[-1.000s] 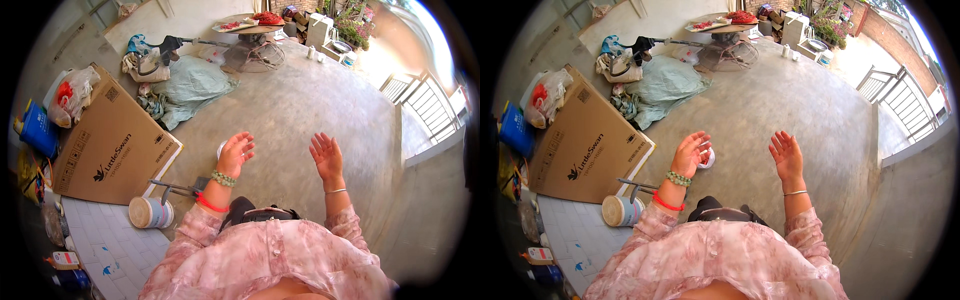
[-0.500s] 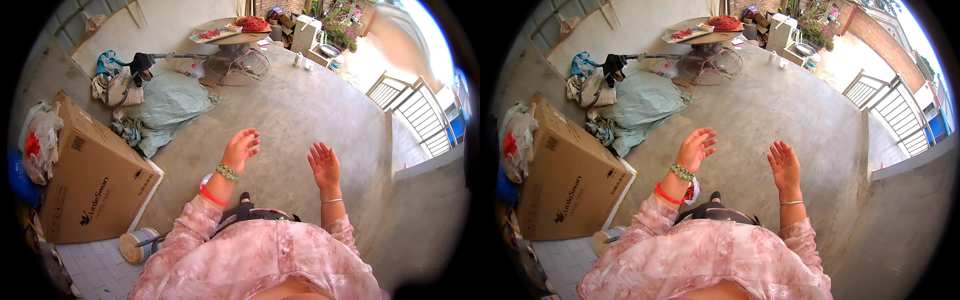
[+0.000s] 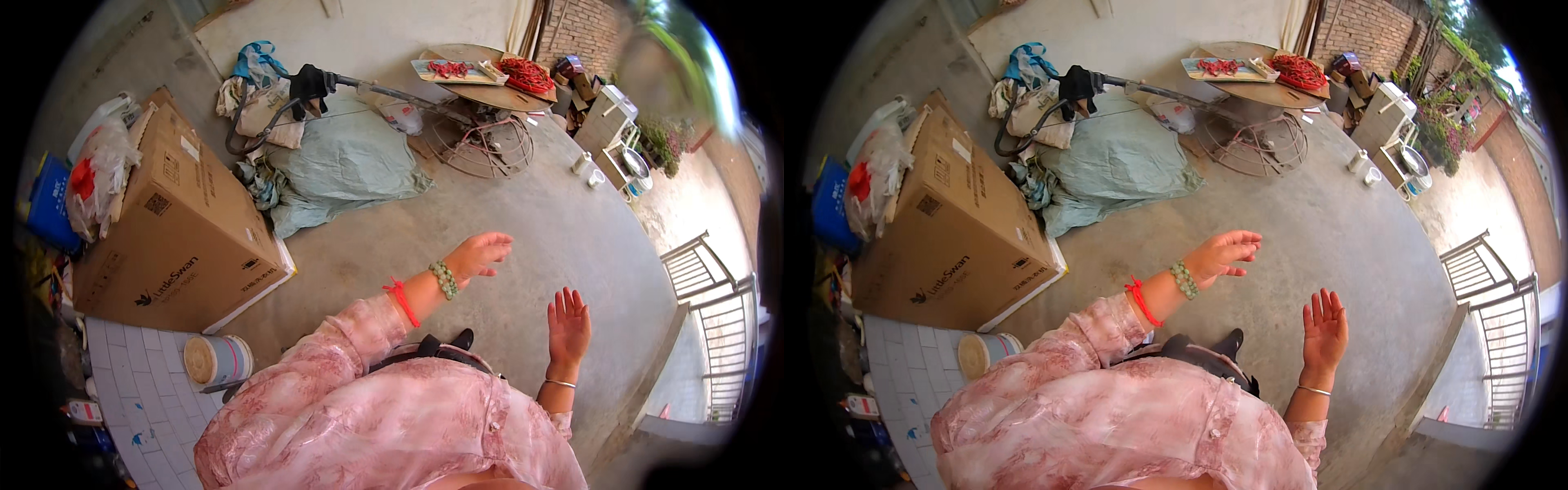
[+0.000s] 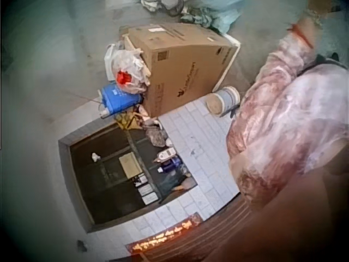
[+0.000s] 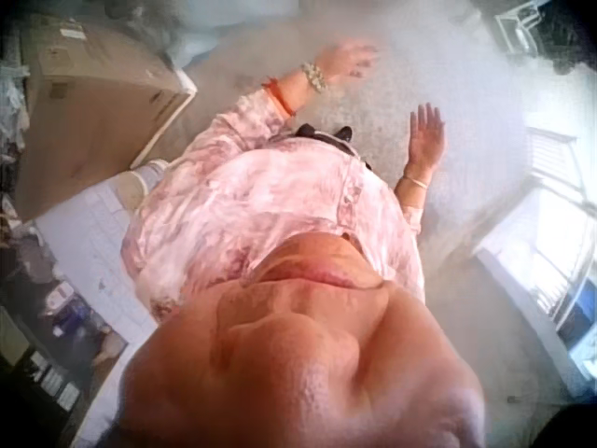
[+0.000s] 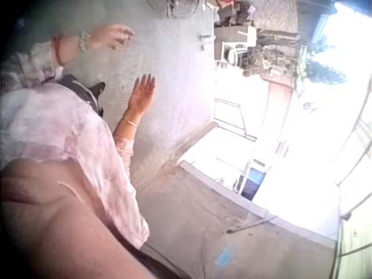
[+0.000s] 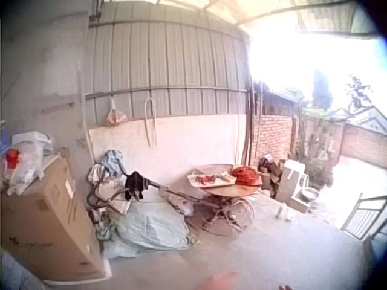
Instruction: The person sorts small brown root vegetables into a plastic bag on a table outdoors. They then move indoors to a kitchen, open a refrigerator, and place the bag inside. After washing their hands, they return to the outdoor area, pick up a tray of ginger, and carry it into a bedroom, placing it on a bed.
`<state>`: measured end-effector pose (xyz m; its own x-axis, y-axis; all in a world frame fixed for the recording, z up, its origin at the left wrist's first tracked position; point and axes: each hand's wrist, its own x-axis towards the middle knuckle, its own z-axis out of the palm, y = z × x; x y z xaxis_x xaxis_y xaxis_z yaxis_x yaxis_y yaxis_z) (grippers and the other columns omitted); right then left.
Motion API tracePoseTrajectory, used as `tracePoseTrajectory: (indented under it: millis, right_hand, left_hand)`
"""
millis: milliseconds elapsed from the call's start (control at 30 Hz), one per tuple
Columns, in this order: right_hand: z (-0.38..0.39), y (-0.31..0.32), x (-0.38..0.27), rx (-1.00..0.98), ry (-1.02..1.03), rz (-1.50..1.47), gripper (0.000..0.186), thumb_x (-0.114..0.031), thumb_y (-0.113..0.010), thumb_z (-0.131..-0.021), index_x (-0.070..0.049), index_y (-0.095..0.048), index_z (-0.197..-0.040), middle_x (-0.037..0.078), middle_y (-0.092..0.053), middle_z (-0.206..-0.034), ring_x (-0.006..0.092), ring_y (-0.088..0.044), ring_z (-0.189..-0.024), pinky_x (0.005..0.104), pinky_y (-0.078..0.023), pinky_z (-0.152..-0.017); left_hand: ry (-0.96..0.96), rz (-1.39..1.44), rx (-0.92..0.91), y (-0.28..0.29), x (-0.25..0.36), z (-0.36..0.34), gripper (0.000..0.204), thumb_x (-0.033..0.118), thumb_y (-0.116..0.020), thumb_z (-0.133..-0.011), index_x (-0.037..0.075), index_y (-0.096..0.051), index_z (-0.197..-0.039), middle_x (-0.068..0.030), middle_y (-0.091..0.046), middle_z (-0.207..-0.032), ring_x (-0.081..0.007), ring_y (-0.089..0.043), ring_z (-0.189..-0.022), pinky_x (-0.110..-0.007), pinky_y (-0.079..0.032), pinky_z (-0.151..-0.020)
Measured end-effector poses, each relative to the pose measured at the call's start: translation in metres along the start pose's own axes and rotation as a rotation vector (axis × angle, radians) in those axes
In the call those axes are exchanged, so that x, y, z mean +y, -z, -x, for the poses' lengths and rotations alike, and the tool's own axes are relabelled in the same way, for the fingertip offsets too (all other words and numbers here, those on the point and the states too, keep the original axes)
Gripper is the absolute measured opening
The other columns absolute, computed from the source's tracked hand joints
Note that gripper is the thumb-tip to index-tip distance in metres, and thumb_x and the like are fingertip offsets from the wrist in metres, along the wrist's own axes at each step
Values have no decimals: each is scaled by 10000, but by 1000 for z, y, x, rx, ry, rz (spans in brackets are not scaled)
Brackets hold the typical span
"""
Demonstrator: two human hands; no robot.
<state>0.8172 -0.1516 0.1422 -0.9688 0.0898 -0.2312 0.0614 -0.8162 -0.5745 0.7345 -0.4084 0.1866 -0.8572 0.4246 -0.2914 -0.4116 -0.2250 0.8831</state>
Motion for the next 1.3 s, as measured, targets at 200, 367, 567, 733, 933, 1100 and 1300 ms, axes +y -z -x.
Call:
tracePoseTrajectory:
  millis: [200, 367, 567, 733, 933, 1100, 1300]
  right_hand:
    - [-140, -47, -12, -250, -255, 94, 418, -308, -442, -899, -52, -434, -1229, 111, -432, -1276, 254, -403, -1182, 417, -378, -937]
    - [-239, -103, 7, -509, -441, 195, 418, -310, -427, -906, -63, -423, -1243, 98, -412, -1303, 243, -384, -1205, 398, -367, -946]
    - [-302, -177, 40, -756, -499, 268, 432, -307, -465, -888, -60, -424, -1241, 106, -406, -1311, 251, -394, -1199, 390, -381, -926]
    - [-350, -209, 25, -756, -342, 495, 423, -275, -500, -868, -45, -434, -1218, 123, -423, -1291, 266, -421, -1177, 380, -406, -894]
    - [-408, -227, -6, -670, -188, 631, 392, -202, -494, -863, -14, -439, -1201, 110, -446, -1261, 243, -432, -1162, 346, -386, -914]
    - [-462, -198, -66, -538, -77, 614, 422, -217, -528, -851, -13, -436, -1209, 114, -452, -1253, 243, -436, -1157, 351, -391, -915]
    - [-489, -191, -155, -822, 214, 336, 486, -268, -518, -842, -2, -401, -1232, 218, -469, -1207, 349, -502, -1074, 426, -417, -880]
  left_hand:
    - [-148, 116, 243, 32, 35, -48, 404, 304, -557, -835, 95, -477, -1172, 17, -501, -1049, -94, -462, -918, -294, -426, -769]
    - [-270, 205, 495, 62, 53, -52, 409, 321, -571, -830, 101, -487, -1164, 21, -509, -1046, -98, -467, -927, -294, -428, -763]
    - [-395, 222, 636, 103, 94, -61, 388, 304, -569, -832, 98, -496, -1153, 7, -519, -1063, -105, -486, -933, -300, -438, -759]
    - [-403, 190, 495, 123, 149, -133, 363, 278, -565, -834, 92, -508, -1141, 2, -535, -1058, -111, -504, -944, -301, -437, -778]
    - [-347, -117, 180, 134, 203, -239, 371, 204, -532, -854, 54, -482, -1189, -17, -518, -1146, -117, -496, -993, -273, -398, -848]
    - [-276, -303, -105, 105, 244, -337, 458, 206, -550, -842, 31, -425, -1246, -77, -475, -1228, -170, -460, -1108, -309, -364, -927]
    - [-271, 169, -573, 59, 277, -419, 503, 272, -542, -851, 46, -386, -1273, -113, -478, -1227, -197, -455, -1132, -339, -361, -937]
